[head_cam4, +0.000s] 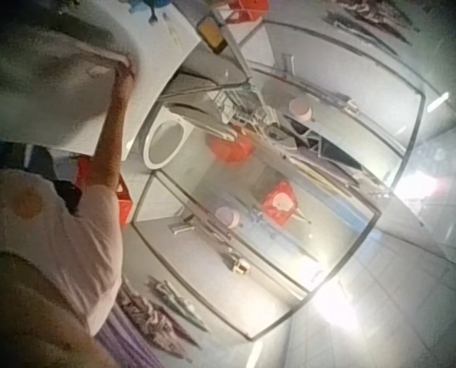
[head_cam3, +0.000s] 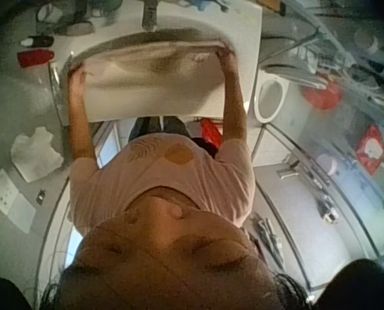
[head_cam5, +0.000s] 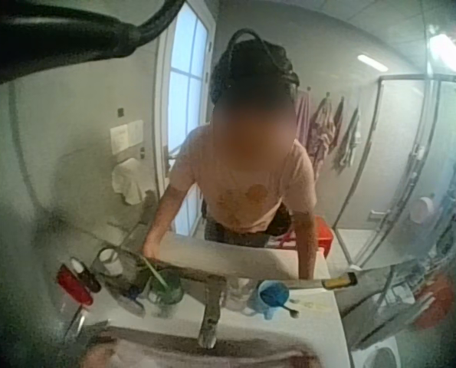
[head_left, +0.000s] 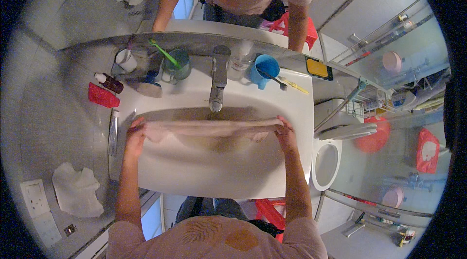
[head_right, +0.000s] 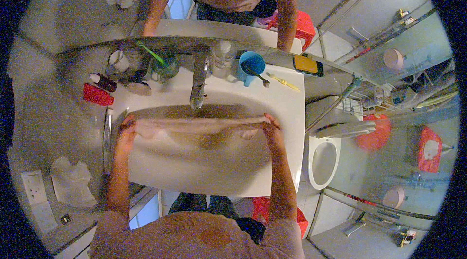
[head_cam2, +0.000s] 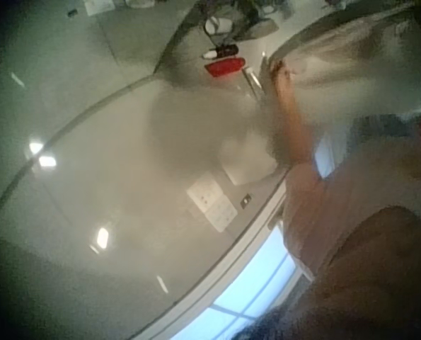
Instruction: The person washes a cloth in the sink, then uses it to wipe the door handle and the frosted glass panels of a bathroom door. They subsequently use a squeegee to wipe the glass panels and finish by wiping the door handle again with the cloth.
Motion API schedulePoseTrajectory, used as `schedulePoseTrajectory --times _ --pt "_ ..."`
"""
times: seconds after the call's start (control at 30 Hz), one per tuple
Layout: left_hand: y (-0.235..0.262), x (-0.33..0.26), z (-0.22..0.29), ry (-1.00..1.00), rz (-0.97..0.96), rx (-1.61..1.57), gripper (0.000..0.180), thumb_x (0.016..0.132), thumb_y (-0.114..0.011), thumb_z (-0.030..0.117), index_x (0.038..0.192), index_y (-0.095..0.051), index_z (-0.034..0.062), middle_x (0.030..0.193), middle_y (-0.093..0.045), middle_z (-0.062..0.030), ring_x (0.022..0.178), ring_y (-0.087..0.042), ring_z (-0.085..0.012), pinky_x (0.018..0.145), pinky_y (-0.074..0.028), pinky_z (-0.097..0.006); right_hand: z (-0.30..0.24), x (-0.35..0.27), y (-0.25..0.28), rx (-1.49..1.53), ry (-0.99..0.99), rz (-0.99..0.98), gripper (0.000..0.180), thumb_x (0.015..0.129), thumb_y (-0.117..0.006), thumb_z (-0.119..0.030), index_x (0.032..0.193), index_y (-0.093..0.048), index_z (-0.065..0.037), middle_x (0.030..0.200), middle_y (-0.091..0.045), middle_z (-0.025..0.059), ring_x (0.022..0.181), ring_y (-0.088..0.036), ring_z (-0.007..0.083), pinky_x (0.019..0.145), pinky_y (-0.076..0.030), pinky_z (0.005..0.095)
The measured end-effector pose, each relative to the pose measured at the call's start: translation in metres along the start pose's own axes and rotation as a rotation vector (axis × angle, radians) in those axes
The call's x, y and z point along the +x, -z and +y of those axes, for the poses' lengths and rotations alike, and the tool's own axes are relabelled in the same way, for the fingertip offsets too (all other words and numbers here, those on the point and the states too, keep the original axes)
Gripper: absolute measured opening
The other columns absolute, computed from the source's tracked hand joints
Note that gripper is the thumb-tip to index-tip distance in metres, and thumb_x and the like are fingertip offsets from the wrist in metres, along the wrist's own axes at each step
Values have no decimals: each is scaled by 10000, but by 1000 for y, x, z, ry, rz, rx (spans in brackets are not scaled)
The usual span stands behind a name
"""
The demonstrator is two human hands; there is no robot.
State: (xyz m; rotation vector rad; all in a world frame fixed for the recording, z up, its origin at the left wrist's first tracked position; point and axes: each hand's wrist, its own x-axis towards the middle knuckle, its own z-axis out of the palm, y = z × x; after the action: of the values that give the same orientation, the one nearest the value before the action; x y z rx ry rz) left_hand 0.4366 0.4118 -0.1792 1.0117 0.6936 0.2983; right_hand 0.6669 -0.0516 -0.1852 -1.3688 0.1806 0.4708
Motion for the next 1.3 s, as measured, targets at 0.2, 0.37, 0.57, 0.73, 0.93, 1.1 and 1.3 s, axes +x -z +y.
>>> schedulePoseTrajectory --times 0.2,0.37,0.57,0.73,0.93,1.1,1.3 --pt "-2 -12 19 -274 -218 879 258 692 -604 1 949 -583 19 898 -537 -70 863 -518 -189 746 -426 -294 -35 -16 -17 -955 542 -260 243 733 -533 21 953 -583 -71 759 -560 86 742 -520 226 663 -425 334" --pt "-20 -39 32 -561 -241 1205 161 692 -613 38 848 -584 4 839 -563 -94 834 -540 -211 679 -446 -295 -53 -31 -11 -1319 617 -191 82 750 -559 -32 823 -587 -9 740 -538 153 721 -506 281 642 -438 352" --pt "-5 -13 9 -284 -164 1104 159 738 -596 115 789 -536 -22 736 -592 -119 724 -578 -234 635 -448 -304 -30 -4 -15 -1074 537 -280 208 705 -597 -79 905 -545 -50 1007 -533 170 985 -476 332 865 -387 370" --pt "-32 -11 6 -424 -193 1137 173 768 -585 134 837 -550 -20 746 -592 -135 723 -589 -223 639 -445 -290 103 -16 -83 -1420 276 -588 264 776 -535 -239 976 -528 -68 1104 -495 132 1043 -466 284 847 -401 387" --pt "-42 -42 49 -353 -151 886 138 791 -565 95 868 -551 -19 772 -567 -58 751 -534 -133 687 -418 -235 128 -30 -97 -1781 824 -512 234 774 -459 -192 956 -548 -74 1127 -482 139 1048 -462 270 821 -391 469" --pt "-47 -55 69 -418 -134 849 136 815 -539 102 887 -546 -13 799 -543 -36 780 -500 -104 707 -403 -222 127 -23 -94 -1439 730 -530 208 762 -454 -126 937 -533 -47 1028 -530 147 973 -502 257 773 -425 410" --pt "-9 -44 69 -373 79 862 175 840 -506 136 929 -536 -12 862 -560 -54 814 -511 -119 731 -410 -234 76 -18 -59 -810 213 -305 93 773 -505 -99 843 -495 -39 794 -572 127 759 -565 241 648 -446 358"
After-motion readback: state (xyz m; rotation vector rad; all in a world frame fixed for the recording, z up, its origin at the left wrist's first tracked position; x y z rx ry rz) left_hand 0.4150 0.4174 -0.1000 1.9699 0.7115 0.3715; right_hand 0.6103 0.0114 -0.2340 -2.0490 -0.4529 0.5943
